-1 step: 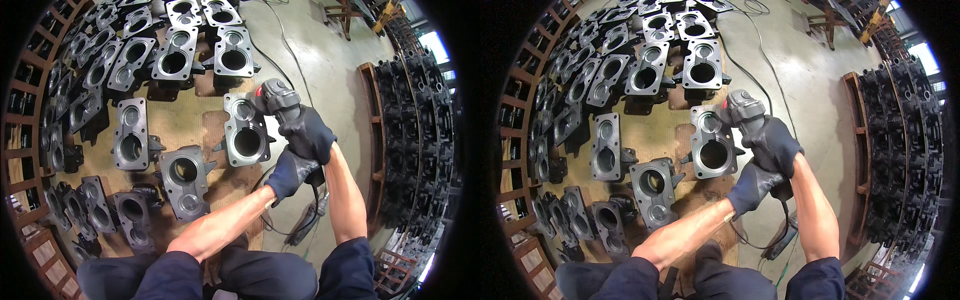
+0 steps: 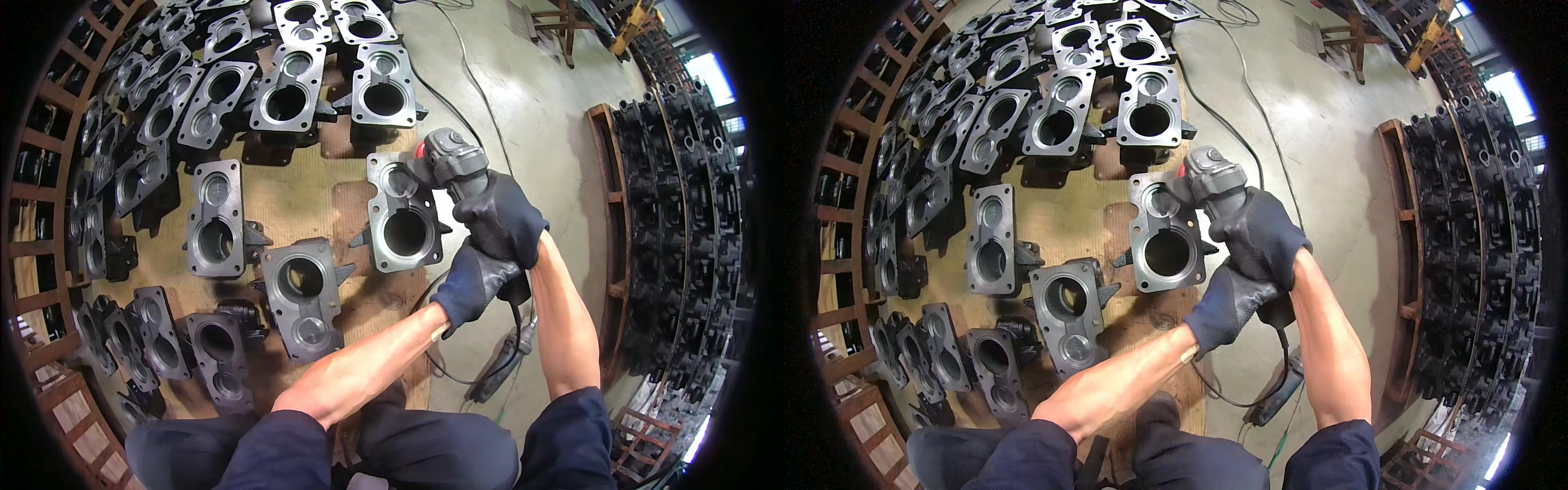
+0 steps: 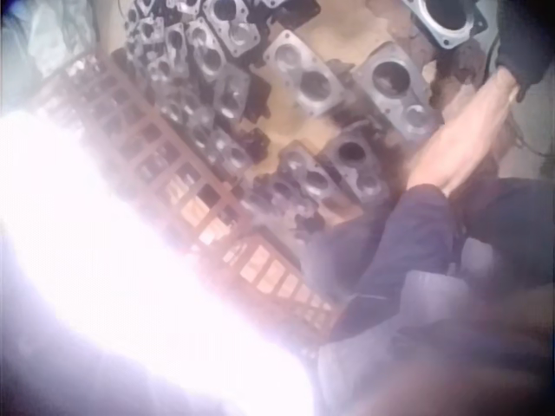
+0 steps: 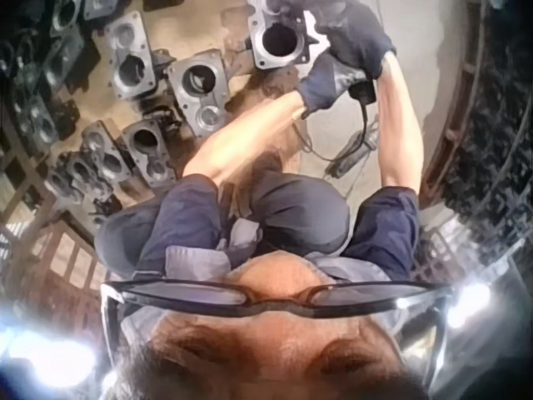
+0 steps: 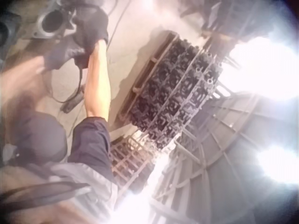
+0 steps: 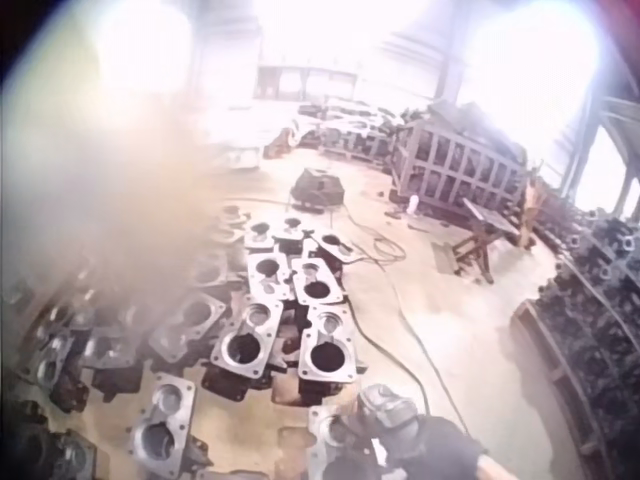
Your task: The person sits on the floor and uses a handheld angle grinder to smooth the inner surfaces of multiple metal engine cylinder blocks. They handle each block one at a time, repositioning them as needed, and then place the finished blocks onto a wooden pallet.
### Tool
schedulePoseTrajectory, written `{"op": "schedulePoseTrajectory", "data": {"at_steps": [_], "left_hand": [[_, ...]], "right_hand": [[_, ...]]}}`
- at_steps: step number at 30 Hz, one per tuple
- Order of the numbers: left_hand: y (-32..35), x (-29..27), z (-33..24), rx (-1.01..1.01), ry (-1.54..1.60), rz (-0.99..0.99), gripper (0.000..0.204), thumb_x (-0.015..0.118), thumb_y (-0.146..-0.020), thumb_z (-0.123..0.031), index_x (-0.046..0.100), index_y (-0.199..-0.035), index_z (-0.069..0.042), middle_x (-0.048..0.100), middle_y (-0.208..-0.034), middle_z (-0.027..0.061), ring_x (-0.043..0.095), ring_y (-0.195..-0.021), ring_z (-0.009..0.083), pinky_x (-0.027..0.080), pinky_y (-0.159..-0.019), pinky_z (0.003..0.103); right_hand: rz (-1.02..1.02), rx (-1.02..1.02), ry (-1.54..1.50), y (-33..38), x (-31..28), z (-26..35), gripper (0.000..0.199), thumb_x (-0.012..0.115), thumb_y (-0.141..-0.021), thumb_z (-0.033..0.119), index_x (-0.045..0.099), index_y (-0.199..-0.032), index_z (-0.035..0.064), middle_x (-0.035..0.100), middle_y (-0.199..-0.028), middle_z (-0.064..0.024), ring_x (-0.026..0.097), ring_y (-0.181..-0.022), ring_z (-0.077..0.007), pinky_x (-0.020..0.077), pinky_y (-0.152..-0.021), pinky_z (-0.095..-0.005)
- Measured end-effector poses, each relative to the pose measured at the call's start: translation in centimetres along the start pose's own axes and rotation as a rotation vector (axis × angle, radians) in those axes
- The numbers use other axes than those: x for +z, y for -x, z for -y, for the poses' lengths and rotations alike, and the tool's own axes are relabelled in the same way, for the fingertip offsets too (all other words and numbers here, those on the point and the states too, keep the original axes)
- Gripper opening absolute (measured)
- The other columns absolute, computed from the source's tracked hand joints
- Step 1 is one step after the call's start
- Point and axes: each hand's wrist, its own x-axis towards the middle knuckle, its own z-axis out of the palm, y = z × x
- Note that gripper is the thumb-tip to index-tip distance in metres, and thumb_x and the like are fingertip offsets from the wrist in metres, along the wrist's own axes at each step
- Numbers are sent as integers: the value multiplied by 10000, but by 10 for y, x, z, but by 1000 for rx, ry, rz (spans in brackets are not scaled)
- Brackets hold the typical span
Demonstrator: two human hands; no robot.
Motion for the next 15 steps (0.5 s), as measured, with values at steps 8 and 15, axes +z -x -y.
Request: {"op": "schedulePoseTrajectory", "data": {"at_steps": [8,15], "left_hand": [[14,-5,14,159,22,-79,400,780,-830,-133,643,-1177,11,696,-1108,87,628,-1037,150,518,-922,321],[15,-19,4,177,-43,-109,373,761,-834,-94,630,-1167,11,676,-1148,86,620,-1035,140,529,-896,308]], "right_hand": [[11,29,-29,8,16,22,460,780,-662,201,675,-1037,-45,716,-845,-118,666,-777,-195,538,-734,-322],[16,28,-94,-5,23,30,514,764,-635,214,664,-1057,-60,715,-872,-161,671,-766,-247,549,-744,-355]]}}
